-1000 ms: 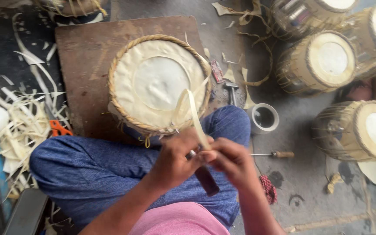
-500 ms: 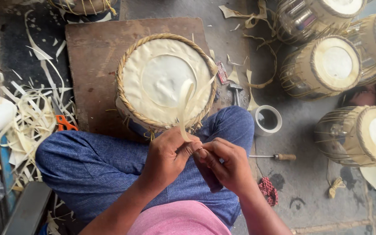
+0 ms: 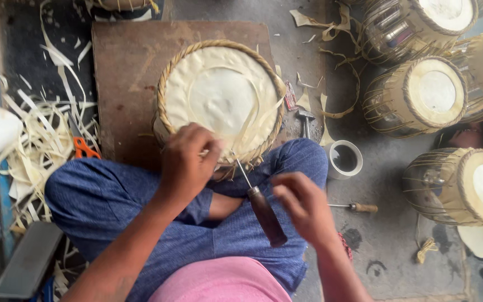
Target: The person weaves strips of material into the rim of a drum using an awl and pliers, pulling the strips through holes to secure the drumhead.
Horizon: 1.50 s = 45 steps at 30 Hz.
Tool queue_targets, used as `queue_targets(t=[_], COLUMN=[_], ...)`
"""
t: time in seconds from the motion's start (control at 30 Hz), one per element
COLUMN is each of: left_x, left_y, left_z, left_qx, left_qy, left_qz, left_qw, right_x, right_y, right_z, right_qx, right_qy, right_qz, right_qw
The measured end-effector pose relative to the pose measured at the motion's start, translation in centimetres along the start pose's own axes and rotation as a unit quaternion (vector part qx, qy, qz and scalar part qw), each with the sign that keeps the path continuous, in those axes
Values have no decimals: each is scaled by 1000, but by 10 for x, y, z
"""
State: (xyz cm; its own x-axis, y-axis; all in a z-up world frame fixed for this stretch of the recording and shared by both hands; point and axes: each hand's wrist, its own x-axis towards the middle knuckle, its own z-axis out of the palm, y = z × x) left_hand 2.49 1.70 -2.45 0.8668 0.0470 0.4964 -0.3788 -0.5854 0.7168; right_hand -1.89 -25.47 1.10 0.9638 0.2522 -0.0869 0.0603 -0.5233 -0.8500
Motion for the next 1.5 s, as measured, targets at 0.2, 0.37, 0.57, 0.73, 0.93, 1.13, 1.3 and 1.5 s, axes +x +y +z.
queue_targets(t=[0.2,0.37,0.57,0.73,0.93,1.13,1.3,1.5], left_x=[-6,-12,-13,-17,-24,-9,-11,-11], left_y=[-6,-13,-11,0,5,-16,-19,-28], left_z=[17,22,28,41,45,33,18,3], left_qx=[4,-6,19,78,79,73,38,33], left_qy=[13,17,24,10,-13,-50,-90,-105], left_qz=[-29,-37,-33,-45,-5,22,41,27], left_qw=[999,999,999,996,997,996,994,994], right_x=[2,-3,-2,0,3,-25,-9,34], right_y=[-17,2,8,6,-12,-31,21,81], right_z=[40,48,48,49,35,-62,1,126], right_qx=[72,195,193,226,212,-193,-282,-288], right_qy=[-165,-147,-156,-161,-222,-179,-199,-297], right_qz=[183,180,167,177,232,-16,-134,-169], right_qw=[966,953,954,944,923,965,929,895])
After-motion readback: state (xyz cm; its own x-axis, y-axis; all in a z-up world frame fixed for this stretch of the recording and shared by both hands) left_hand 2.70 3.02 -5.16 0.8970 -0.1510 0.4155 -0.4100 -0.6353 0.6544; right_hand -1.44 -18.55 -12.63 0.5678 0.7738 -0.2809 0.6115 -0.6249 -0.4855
